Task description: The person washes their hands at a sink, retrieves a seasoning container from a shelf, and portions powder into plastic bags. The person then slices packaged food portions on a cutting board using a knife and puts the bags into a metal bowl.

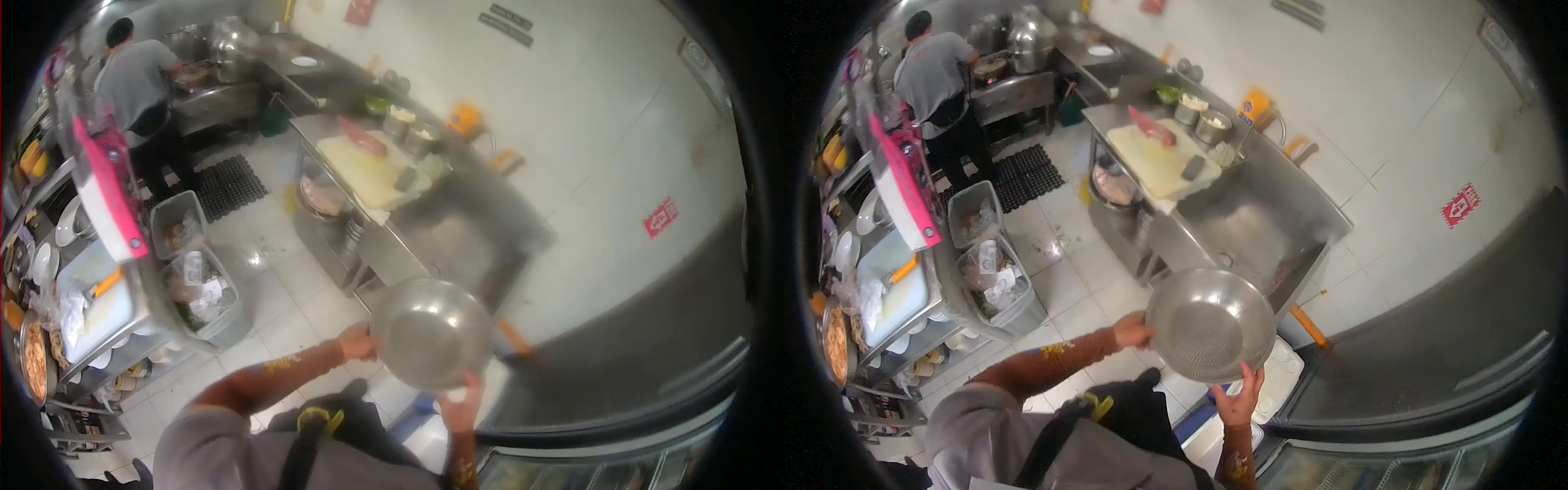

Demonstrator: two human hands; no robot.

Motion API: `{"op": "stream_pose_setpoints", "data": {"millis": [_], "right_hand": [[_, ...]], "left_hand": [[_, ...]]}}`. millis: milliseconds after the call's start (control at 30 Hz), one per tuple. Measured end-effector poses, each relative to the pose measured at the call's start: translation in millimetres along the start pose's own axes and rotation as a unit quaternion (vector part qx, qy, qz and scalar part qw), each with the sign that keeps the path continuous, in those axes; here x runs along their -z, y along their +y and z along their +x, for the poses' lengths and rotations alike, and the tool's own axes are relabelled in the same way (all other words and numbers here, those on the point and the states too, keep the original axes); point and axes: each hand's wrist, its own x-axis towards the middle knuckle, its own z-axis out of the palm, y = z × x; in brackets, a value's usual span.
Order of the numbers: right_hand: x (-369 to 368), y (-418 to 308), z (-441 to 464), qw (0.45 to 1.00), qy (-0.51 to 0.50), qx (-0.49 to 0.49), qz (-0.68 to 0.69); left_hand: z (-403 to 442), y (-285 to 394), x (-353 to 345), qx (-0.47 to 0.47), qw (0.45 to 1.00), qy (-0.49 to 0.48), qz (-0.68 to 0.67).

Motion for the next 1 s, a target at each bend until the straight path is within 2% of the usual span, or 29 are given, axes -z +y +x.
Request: {"op": "stream_pose_setpoints", "data": {"millis": [67, 100, 167, 200, 267, 300, 333, 433, 500, 567, 600, 667, 733, 800, 867, 933, 967, 1000], "right_hand": [[34, -6, 1, 1.0, -0.001, 0.018, -0.016], [-29, 44, 124, 0.996, 0.063, 0.047, 0.037], [-12, 54, 151, 0.997, 0.061, 0.046, 0.024], [-18, 76, 174, 0.991, 0.08, 0.087, -0.056], [-43, 102, 228, 0.996, 0.083, -0.021, 0.027], [-54, 118, 250, 0.992, 0.082, -0.075, 0.063], [-67, 131, 275, 0.986, 0.111, -0.04, 0.118], [-95, 153, 332, 0.983, 0.137, -0.108, 0.059], [-117, 163, 361, 0.976, 0.1, -0.195, -0.012], [-140, 182, 384, 0.959, 0.058, -0.252, -0.118], [-151, 209, 400, 0.943, -0.042, -0.325, -0.063], [-169, 217, 421, 0.927, -0.035, -0.362, -0.092], [-181, 203, 450, 0.897, -0.014, -0.417, -0.148], [-195, 225, 459, 0.921, -0.004, -0.37, -0.124], [-212, 237, 475, 0.935, -0.006, -0.336, -0.114], [-224, 240, 489, 0.935, -0.011, -0.331, -0.124], [-227, 246, 498, 0.956, 0.001, -0.286, -0.072], [-229, 258, 506, 0.97, 0.015, -0.242, -0.02]], "left_hand": [[-2, 4, -24, 0.008, 1.0, -0.008, -0.014], [116, 66, 35, -0.032, 0.998, 0.022, 0.045], [138, 71, 23, -0.031, 0.999, 0.039, 0.004], [159, 82, 27, -0.03, 0.997, 0.04, -0.059], [193, 108, 45, -0.02, 0.985, 0.038, -0.169], [208, 121, 51, -0.031, 0.99, 0.036, -0.136], [229, 141, 60, -0.048, 0.993, 0.03, -0.102], [323, 163, 92, -0.125, 0.991, 0.013, 0.05], [398, 177, 119, -0.174, 0.971, 0.005, 0.166], [471, 200, 135, -0.193, 0.921, 0.002, 0.338], [514, 220, 146, -0.206, 0.884, 0.004, 0.42], [596, 235, 157, -0.205, 0.842, -0.016, 0.498], [652, 262, 161, -0.196, 0.861, 0.004, 0.47], [695, 281, 162, -0.269, 0.848, 0.06, 0.452], [721, 304, 162, -0.28, 0.836, 0.071, 0.466], [748, 316, 163, -0.212, 0.842, 0.057, 0.493], [757, 316, 166, -0.178, 0.844, 0.047, 0.504], [763, 312, 174, -0.191, 0.836, 0.029, 0.514]]}}
